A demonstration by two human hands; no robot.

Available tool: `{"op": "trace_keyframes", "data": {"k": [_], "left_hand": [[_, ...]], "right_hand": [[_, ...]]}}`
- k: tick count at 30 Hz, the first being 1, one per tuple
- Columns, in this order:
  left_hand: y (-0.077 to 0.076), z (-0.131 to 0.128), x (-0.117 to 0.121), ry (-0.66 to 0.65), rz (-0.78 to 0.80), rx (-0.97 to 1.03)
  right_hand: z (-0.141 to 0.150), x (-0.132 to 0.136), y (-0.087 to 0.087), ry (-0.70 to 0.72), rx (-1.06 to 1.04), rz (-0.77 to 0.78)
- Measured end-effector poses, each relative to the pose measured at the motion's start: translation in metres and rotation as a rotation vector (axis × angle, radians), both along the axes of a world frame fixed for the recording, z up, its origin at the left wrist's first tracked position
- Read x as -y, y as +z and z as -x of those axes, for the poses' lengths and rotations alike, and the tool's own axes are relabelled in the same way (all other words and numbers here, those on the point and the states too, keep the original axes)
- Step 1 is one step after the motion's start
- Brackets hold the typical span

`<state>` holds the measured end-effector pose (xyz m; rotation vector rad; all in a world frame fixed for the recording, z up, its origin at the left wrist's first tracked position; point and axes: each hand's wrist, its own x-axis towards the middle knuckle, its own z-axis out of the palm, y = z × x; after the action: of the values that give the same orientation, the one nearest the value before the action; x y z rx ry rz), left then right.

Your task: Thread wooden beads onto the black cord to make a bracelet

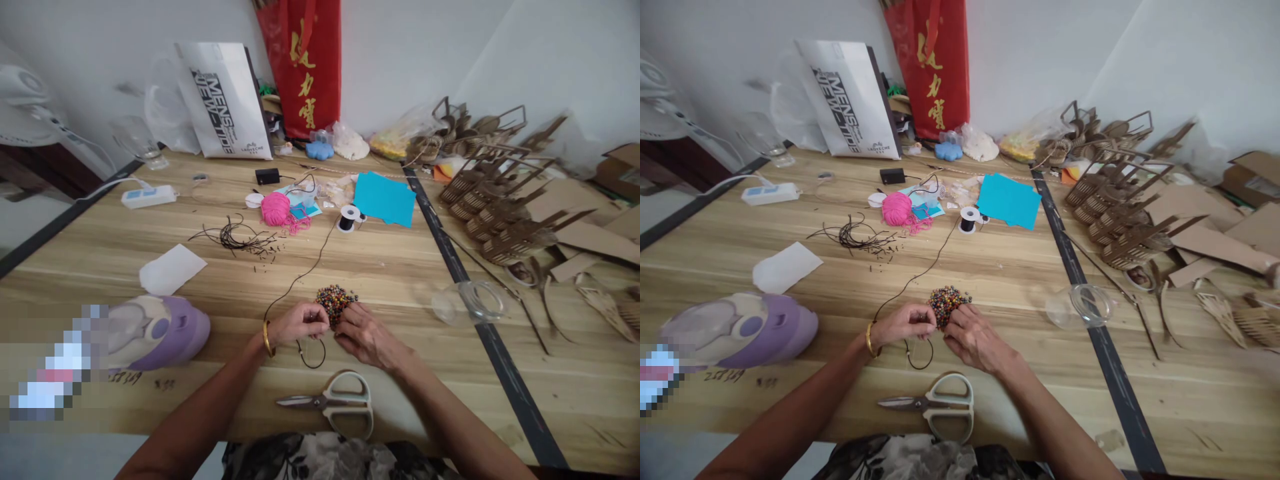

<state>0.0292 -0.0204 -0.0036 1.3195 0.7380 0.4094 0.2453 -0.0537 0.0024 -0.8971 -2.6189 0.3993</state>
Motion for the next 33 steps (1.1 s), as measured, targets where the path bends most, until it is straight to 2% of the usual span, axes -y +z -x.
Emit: {"op": "trace_keyframes", "data": {"k": [11, 16, 22, 27, 33], "left_hand": [[0.000, 0.004, -0.004, 0.011, 0.036, 0.042], [0.004, 0.007, -0.007, 0.073, 0.032, 0.079], [0.006, 0.016, -0.009, 0.198, 0.170, 0.258], [0.010, 0.018, -0.009, 0.195, 0.258, 0.343], [0.011, 0.017, -0.008, 0.182, 0.282, 0.371]], "right_hand": [[0.003, 0.000, -0.001, -0.009, -0.032, -0.019], [0.003, 0.000, -0.002, -0.011, -0.014, -0.013], [0.004, 0.001, -0.002, -0.016, -0.049, -0.035], [0.007, 0.001, -0.003, -0.059, -0.148, -0.080], [0.017, 0.004, -0.012, -0.047, -0.163, -0.086]]}}
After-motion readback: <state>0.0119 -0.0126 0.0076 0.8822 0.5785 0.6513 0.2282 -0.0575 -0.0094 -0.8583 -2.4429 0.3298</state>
